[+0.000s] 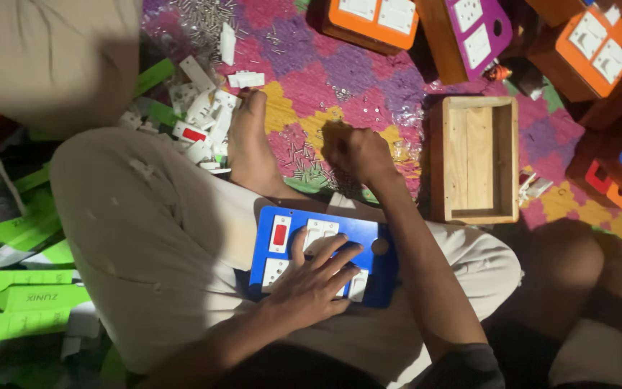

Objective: The person sits on the floor and assembles electrical switches onto a blue plastic board. They pick up white switch modules and small metal screws, insert the switches into the board, and tighten the screws by hand to secure them. The person repeats this process for multiple switch modules.

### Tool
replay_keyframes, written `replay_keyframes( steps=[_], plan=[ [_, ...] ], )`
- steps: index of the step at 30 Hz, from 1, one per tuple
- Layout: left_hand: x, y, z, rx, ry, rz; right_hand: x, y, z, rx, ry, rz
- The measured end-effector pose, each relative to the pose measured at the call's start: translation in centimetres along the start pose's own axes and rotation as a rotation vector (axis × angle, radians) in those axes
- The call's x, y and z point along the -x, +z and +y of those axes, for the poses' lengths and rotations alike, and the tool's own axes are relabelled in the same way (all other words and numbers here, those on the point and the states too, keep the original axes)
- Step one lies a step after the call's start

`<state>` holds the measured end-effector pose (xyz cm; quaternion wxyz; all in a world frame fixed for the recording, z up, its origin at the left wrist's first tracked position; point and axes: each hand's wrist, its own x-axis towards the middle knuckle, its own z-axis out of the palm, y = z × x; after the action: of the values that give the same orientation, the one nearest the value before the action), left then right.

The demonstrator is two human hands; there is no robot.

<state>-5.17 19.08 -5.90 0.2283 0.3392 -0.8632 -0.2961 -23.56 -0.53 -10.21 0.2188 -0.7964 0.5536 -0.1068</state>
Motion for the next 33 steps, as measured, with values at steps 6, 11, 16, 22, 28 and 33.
replay_keyframes(
  steps=[6, 11, 16, 22, 28, 33],
  plan=[
    [0.0, -0.2, 0.0, 0.029, 0.006, 0.01, 3.9, -3.1, -0.1, -0.468, 0.257, 0.146],
    [-0.1, -0.4, 0.1, 0.033, -0.003, 0.0, 15.7, -8.2, -2.8, -0.656, 0.461, 0.09],
    [-0.1, -0.4, 0.2, 0.045, -0.012, -0.013, 23.4, -7.2, -5.8, -0.81, 0.672, -0.013],
    [0.0, -0.3, 0.2, 0.032, -0.015, -0.009, 25.7, -3.5, -7.8, -0.881, 0.755, 0.213],
    [0.0, -0.3, 0.2, 0.018, -0.003, 0.018, 24.4, -2.5, -8.5, -0.911, 0.883, 0.201],
    [0.1, -0.3, 0.2, 0.025, -0.004, 0.021, 23.8, -2.4, -8.8, -0.99, 0.804, 0.214]
  ],
)
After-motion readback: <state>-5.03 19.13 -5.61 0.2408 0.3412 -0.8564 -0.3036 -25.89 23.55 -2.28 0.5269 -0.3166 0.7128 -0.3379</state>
